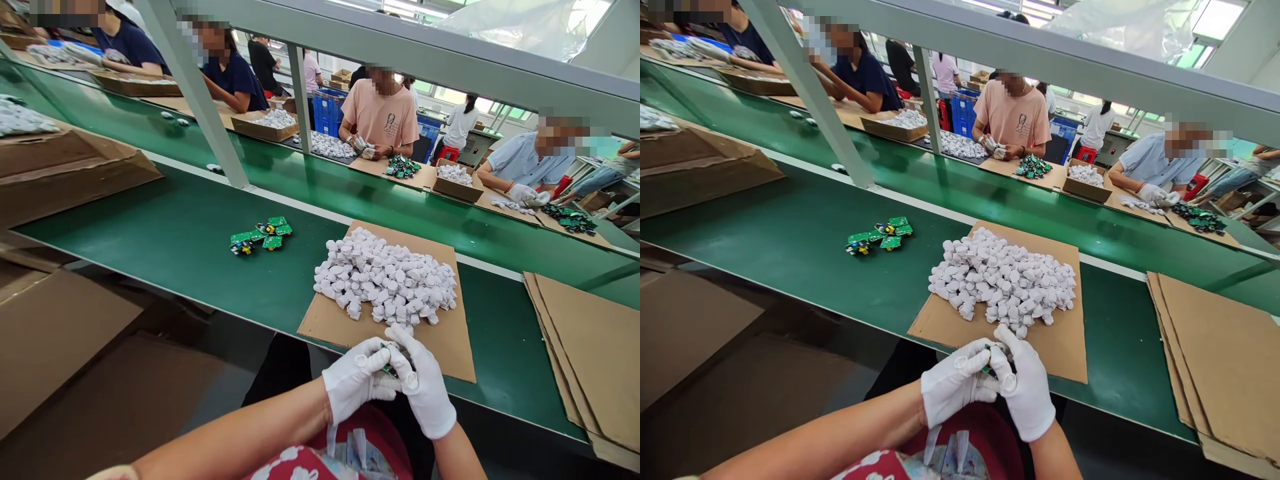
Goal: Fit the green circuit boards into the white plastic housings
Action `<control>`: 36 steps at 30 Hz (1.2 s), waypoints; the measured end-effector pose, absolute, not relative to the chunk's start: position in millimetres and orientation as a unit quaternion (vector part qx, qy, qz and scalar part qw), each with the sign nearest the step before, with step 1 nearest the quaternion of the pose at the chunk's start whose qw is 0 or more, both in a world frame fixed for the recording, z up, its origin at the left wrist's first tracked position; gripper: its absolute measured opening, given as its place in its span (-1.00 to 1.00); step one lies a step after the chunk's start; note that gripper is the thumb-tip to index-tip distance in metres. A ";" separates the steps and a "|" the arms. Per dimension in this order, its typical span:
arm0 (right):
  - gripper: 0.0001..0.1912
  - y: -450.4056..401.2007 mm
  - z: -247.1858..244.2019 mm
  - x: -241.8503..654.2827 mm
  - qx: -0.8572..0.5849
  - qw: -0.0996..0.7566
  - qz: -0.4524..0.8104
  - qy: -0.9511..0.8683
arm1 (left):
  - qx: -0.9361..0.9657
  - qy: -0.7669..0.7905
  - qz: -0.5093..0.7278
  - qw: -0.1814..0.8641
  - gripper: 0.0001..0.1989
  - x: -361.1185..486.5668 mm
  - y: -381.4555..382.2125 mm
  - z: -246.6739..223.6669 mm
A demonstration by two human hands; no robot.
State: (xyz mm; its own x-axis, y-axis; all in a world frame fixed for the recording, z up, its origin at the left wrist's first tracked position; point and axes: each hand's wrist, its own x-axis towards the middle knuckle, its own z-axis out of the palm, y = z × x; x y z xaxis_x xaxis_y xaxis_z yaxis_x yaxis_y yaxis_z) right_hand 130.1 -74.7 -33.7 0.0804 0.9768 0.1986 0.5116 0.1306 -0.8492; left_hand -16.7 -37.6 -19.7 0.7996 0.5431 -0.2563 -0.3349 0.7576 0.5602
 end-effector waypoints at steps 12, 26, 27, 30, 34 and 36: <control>-0.56 -70.0 -31.3 117.9 -0.562 0.456 0.396 -0.566 | 0.294 0.231 0.229 0.899 -0.60 -17.8 -33.9 -15.7; -0.58 -74.3 -33.2 115.5 -0.575 0.486 0.449 -0.481 | 0.385 0.292 0.198 0.853 -0.65 -20.4 -20.8 0.7; -0.58 -74.5 -35.0 115.9 -0.573 0.486 0.450 -0.482 | 0.391 0.308 0.203 0.843 -0.63 -20.1 -20.7 -0.2; -0.54 -75.1 -38.7 117.4 -0.529 0.506 0.484 -0.479 | 0.404 0.323 0.211 0.829 -0.60 -20.3 -19.8 -2.9; -0.50 -76.5 -35.9 115.0 -0.540 0.512 0.491 -0.453 | 0.419 0.306 0.192 0.833 -0.64 -20.1 -19.1 -6.7; -0.51 -77.3 -33.8 113.3 -0.551 0.506 0.496 -0.440 | 0.432 0.301 0.190 0.828 -0.64 -18.7 -19.4 -10.5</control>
State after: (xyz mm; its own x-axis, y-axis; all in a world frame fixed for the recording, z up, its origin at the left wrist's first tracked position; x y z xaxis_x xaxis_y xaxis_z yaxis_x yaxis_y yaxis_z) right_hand 113.3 -77.3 -33.8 0.1203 0.9875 -0.1015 -0.0169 -0.1002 -0.9948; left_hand -18.7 -19.4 -10.5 0.7465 0.5756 -0.3340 -0.0553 0.5537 0.8309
